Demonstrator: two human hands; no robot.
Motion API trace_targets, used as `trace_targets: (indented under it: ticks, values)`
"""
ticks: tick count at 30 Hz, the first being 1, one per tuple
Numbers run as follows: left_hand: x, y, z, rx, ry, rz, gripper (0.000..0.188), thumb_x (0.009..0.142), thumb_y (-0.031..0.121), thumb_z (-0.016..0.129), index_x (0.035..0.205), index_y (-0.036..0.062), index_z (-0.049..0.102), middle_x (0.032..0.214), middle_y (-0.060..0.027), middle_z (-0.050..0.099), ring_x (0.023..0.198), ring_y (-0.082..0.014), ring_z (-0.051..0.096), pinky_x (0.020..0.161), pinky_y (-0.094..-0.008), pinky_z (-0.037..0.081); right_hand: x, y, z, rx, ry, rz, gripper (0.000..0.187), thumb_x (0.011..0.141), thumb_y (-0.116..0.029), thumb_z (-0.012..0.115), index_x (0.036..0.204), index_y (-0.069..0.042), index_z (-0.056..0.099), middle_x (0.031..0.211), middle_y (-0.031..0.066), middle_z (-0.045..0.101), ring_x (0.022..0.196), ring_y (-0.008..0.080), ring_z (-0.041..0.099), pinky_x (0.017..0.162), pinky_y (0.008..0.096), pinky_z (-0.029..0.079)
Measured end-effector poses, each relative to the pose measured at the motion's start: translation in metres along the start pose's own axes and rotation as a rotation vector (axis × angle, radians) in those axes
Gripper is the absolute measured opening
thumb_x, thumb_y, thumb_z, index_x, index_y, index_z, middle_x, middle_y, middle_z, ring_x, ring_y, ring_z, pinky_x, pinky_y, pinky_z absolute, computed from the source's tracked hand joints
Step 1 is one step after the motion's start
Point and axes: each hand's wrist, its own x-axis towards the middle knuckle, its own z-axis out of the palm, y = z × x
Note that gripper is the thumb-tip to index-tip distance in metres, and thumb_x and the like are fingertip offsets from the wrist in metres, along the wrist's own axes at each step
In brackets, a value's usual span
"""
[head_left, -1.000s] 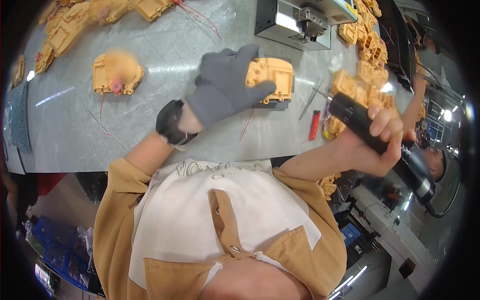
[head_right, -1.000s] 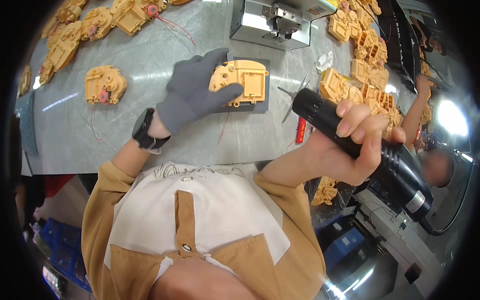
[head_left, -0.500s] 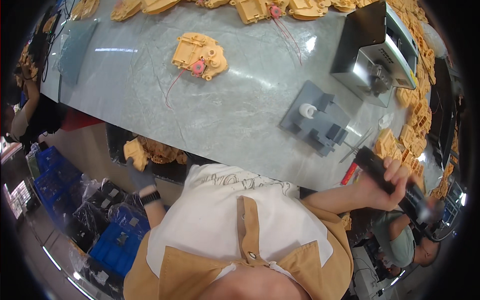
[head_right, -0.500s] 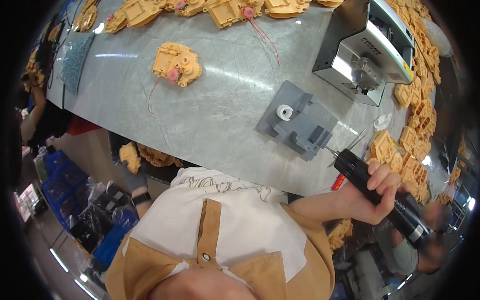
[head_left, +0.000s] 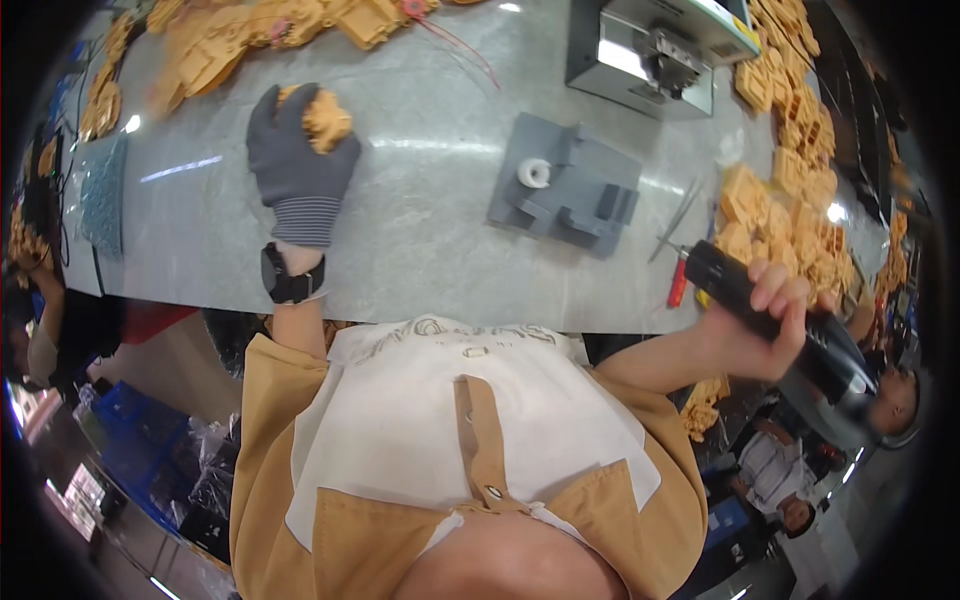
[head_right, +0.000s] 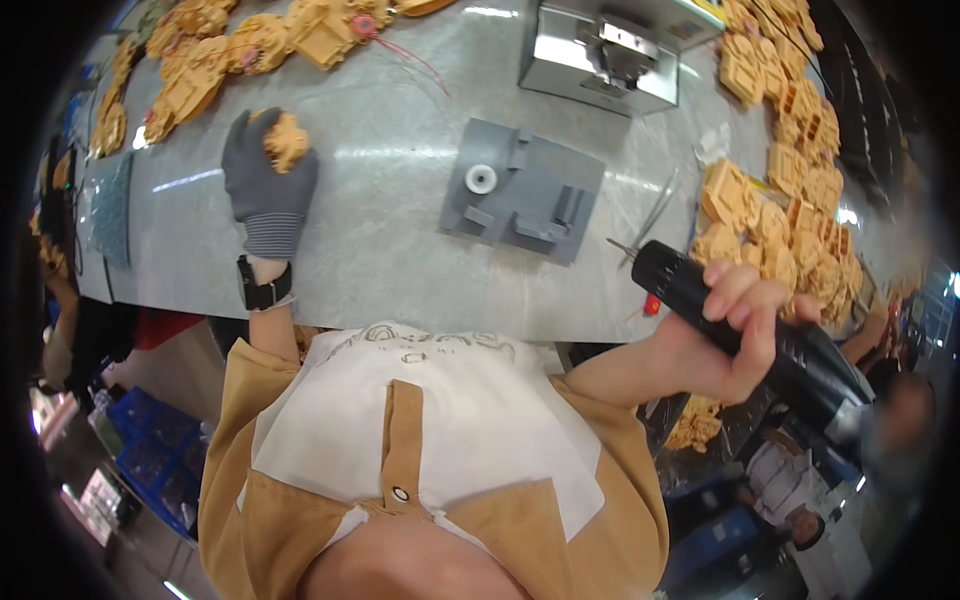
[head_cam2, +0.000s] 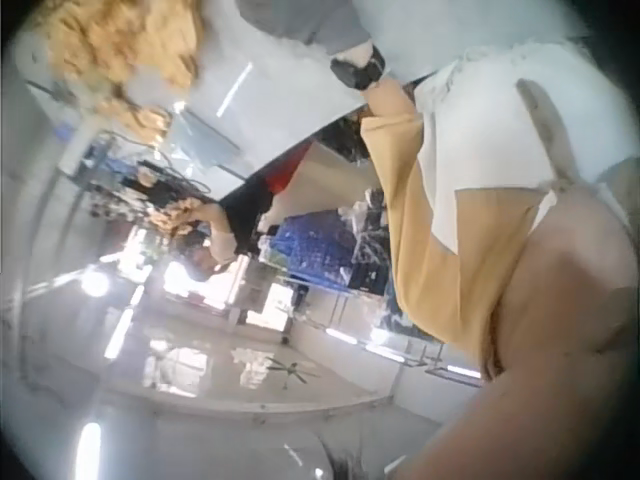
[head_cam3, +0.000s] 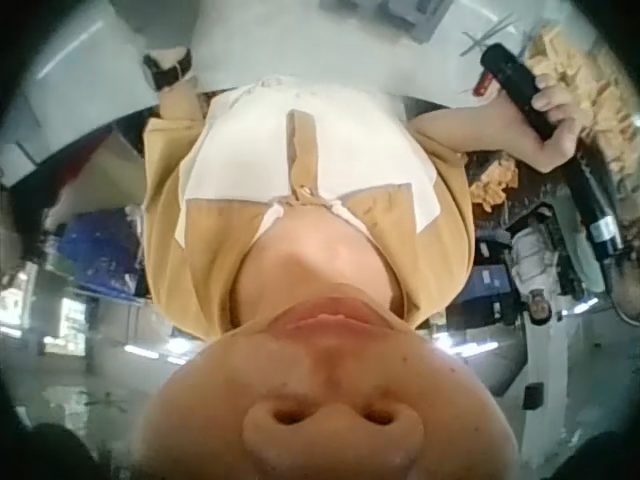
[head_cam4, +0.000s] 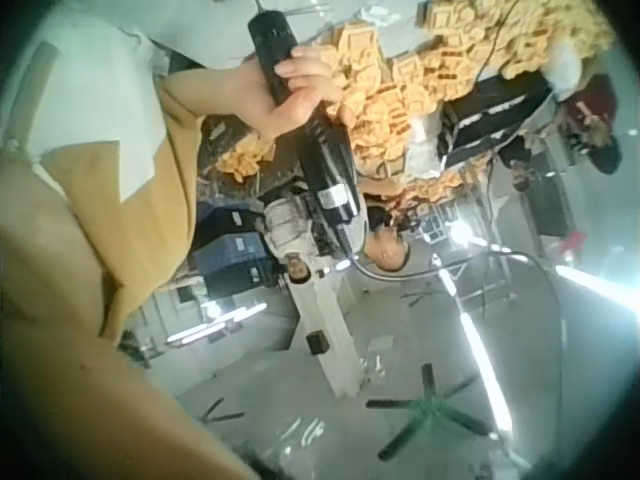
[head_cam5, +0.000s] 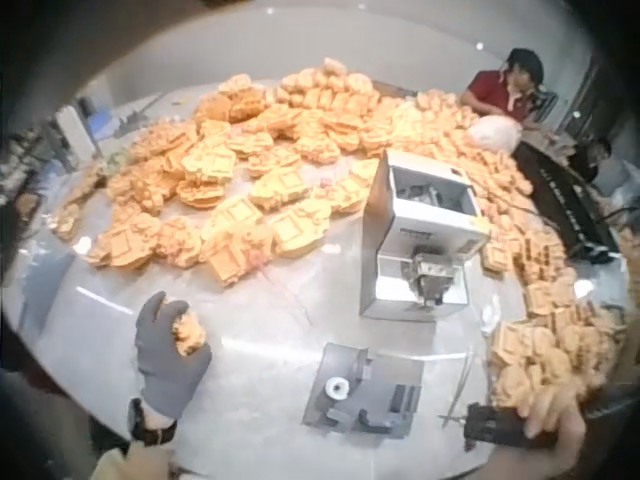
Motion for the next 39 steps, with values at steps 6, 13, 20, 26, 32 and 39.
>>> trace_targets:
  ticks: [6, 13, 20, 26, 32, 39]
  values:
    - [-0.002, 0.058, -0.042, -1.713, -0.117, -0.797, 0.044, 0.085, 0.023, 0.053, 0.122, 0.0016, 0.044, 0.117, -0.0131, 0.052, 0.112, -0.0253, 0.050, 0.094, -0.0388, 0.042, -0.011, 0.012, -0.020, -0.085, 0.192, 0.048, 0.036, 0.074, -0.007, 0.049, 0.110, -0.010, 0.046, 0.059, 0.0020, 0.040, 0.054, 0.0150, 0.042, 0.063, 0.0338, 0.037]
    - [-0.019, 0.144, -0.007, -1.550, -0.625, -0.369, 0.047, 0.089, 0.021, 0.047, 0.129, 0.0005, 0.031, 0.118, -0.0124, 0.045, 0.104, -0.0164, 0.048, 0.090, -0.0289, 0.041, -0.016, 0.037, -0.018, -0.125, 0.251, 0.100, 0.035, 0.074, -0.001, 0.050, 0.108, -0.006, 0.042, 0.060, 0.0044, 0.043, 0.051, 0.0160, 0.045, 0.059, 0.0343, 0.041]
    - [-0.023, 0.151, 0.017, -1.031, -0.317, 0.192, 0.035, 0.086, 0.019, 0.052, 0.117, 0.0019, 0.046, 0.117, -0.0180, 0.048, 0.103, -0.0250, 0.051, 0.089, -0.0325, 0.042, -0.017, 0.038, -0.022, -0.137, 0.253, 0.084, 0.034, 0.075, 0.000, 0.051, 0.107, -0.005, 0.042, 0.061, 0.0052, 0.045, 0.050, 0.0160, 0.046, 0.059, 0.0347, 0.042]
    - [-0.024, 0.146, 0.021, -0.686, -0.402, 0.495, 0.042, 0.078, 0.018, 0.061, 0.117, 0.0072, 0.050, 0.127, -0.0178, 0.043, 0.113, -0.0358, 0.045, 0.097, -0.0409, 0.035, -0.018, 0.043, -0.016, -0.118, 0.298, 0.107, 0.034, 0.075, 0.000, 0.051, 0.108, -0.005, 0.042, 0.060, 0.0056, 0.045, 0.051, 0.0159, 0.046, 0.059, 0.0351, 0.042]
    - [-0.004, 0.150, -0.004, -0.593, -0.370, 0.564, 0.067, 0.060, 0.029, 0.077, 0.119, 0.0158, 0.050, 0.125, -0.0139, 0.043, 0.113, -0.0342, 0.042, 0.101, -0.0504, 0.030, -0.017, 0.034, -0.023, -0.086, 0.289, 0.067, 0.034, 0.075, 0.001, 0.051, 0.107, -0.005, 0.042, 0.060, 0.0058, 0.046, 0.051, 0.0157, 0.046, 0.059, 0.0347, 0.042]
    - [-0.010, 0.150, 0.012, -0.570, -0.467, 0.673, 0.079, 0.050, 0.029, 0.081, 0.121, 0.0159, 0.049, 0.117, -0.0109, 0.046, 0.110, -0.0313, 0.044, 0.099, -0.0505, 0.032, -0.016, 0.047, -0.021, -0.151, 0.328, 0.075, 0.034, 0.074, 0.002, 0.053, 0.106, -0.005, 0.042, 0.061, 0.0051, 0.048, 0.051, 0.0159, 0.046, 0.058, 0.0343, 0.042]
